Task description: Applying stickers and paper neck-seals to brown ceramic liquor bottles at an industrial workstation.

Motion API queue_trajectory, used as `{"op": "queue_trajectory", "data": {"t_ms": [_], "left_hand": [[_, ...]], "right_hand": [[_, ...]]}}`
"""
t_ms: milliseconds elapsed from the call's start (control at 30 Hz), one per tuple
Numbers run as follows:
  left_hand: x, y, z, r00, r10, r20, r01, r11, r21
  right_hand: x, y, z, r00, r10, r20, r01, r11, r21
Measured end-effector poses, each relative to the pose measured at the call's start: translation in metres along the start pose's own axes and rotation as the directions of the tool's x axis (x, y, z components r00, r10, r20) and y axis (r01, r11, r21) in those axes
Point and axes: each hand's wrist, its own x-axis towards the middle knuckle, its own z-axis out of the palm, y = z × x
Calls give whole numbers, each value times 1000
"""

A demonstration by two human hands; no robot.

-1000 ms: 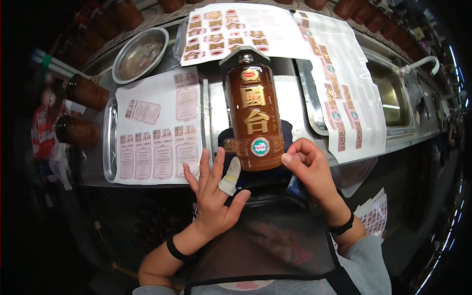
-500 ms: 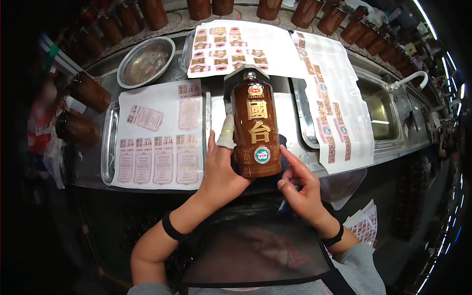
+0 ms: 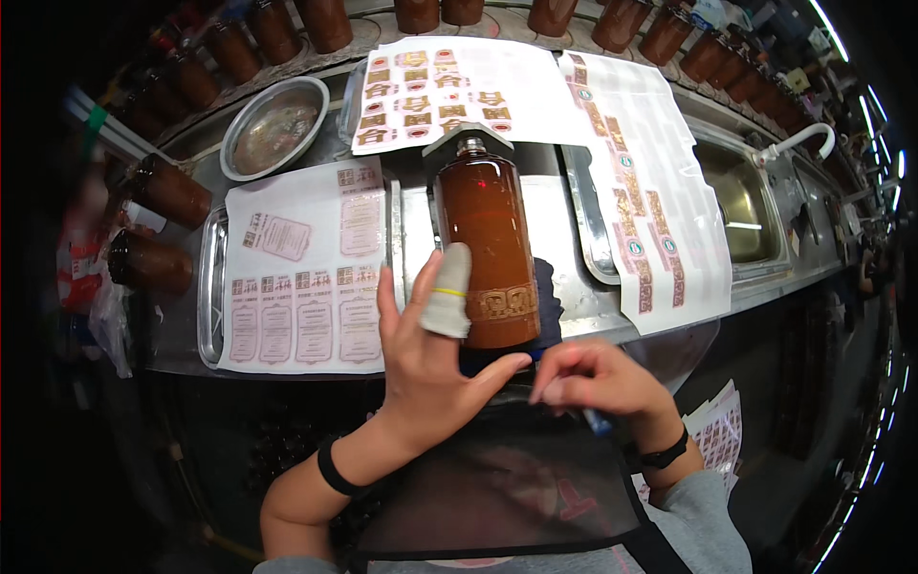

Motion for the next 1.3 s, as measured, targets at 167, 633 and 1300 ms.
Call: {"op": "queue_trajectory", "data": {"t_ms": [167, 633, 1300], "left_hand": [[4, -7, 13, 818, -512, 264, 506, 421, -753], [-3, -18, 30, 872, -457, 173, 399, 460, -793], [-12, -24, 15, 908, -398, 133, 380, 645, -662]], "right_hand": [[4, 26, -22, 741, -145, -655, 337, 924, 177], [36, 4, 38, 305, -867, -394, 265, 475, -839], [41, -12, 49, 366, -929, -47, 234, 141, -962]]}}
